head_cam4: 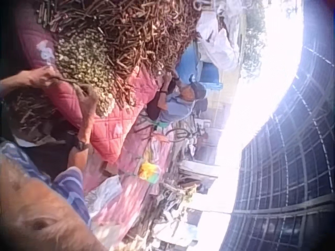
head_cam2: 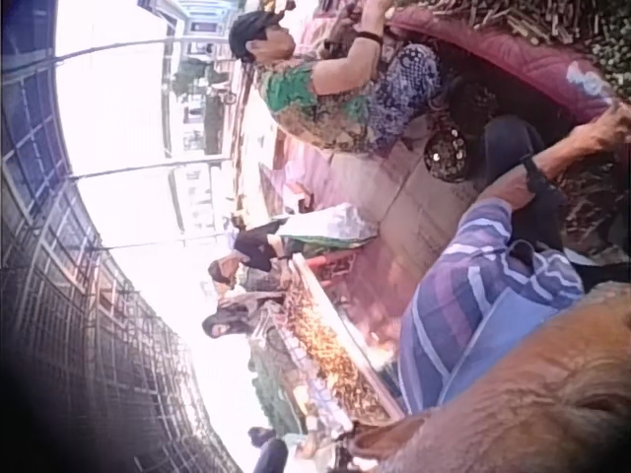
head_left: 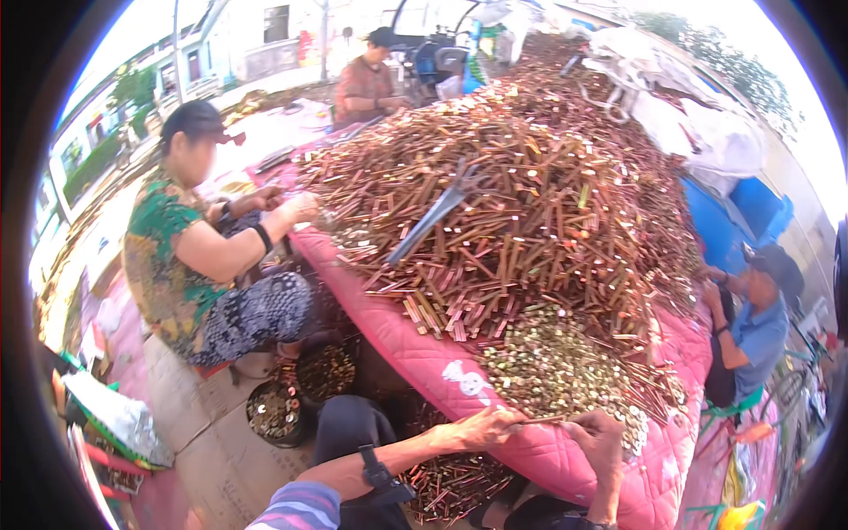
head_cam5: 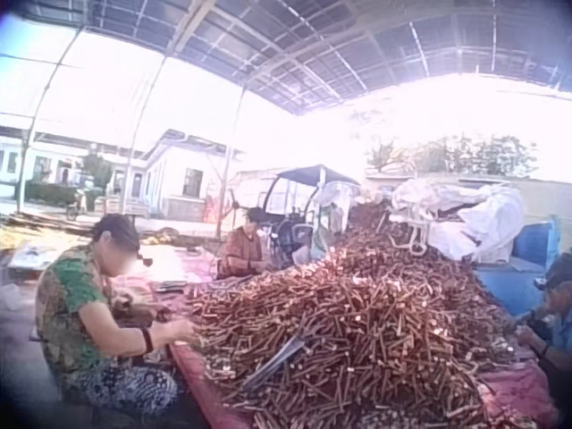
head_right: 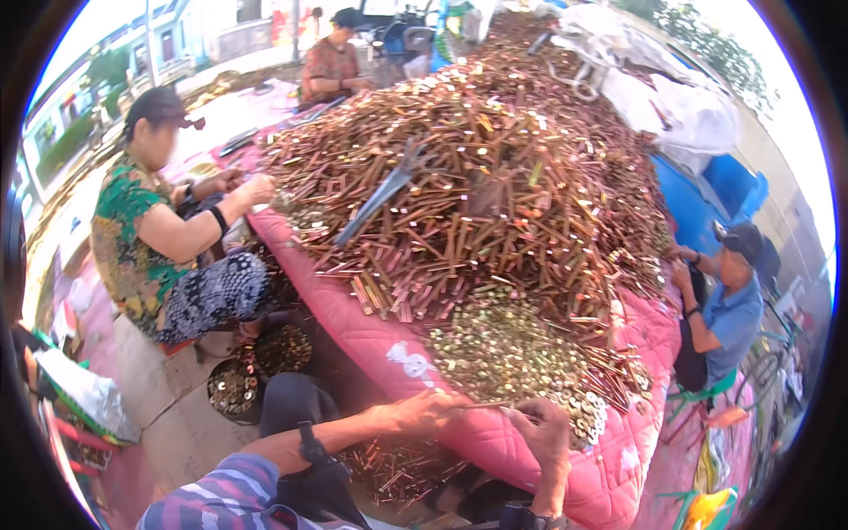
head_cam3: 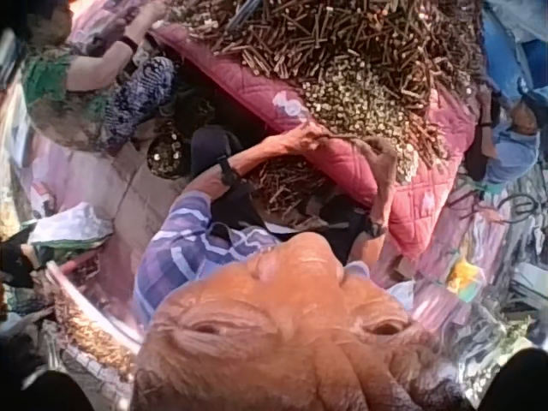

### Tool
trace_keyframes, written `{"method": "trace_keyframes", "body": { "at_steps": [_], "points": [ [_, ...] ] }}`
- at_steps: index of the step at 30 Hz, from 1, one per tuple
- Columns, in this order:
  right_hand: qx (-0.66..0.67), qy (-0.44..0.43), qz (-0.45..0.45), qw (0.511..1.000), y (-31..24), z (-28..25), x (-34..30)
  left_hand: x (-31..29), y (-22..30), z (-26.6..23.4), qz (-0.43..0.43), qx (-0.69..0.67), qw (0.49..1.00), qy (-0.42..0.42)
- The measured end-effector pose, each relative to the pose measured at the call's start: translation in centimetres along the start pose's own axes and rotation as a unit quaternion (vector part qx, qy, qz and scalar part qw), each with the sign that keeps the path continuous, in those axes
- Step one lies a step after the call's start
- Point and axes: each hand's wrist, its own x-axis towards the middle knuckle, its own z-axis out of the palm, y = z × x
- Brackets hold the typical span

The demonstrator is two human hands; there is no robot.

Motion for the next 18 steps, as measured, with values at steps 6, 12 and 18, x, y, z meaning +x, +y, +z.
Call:
{"method": "trace_keyframes", "body": {
  "at_steps": [6,12,18],
  "points": [
    [0.040,0.018,0.015,0.999,1.7,0.0,0.1,1.7,2.7,-3.1,-0.155,-0.059,0.972,-0.166],
    [0.015,0.019,0.009,1.000,1.1,-0.2,0.4,1.2,3.1,-3.7,-0.166,-0.092,0.973,-0.131],
    [-0.005,-0.022,0.015,1.000,1.1,-0.6,0.0,1.2,3.1,-2.9,-0.094,-0.049,0.993,-0.059]
  ]
}}
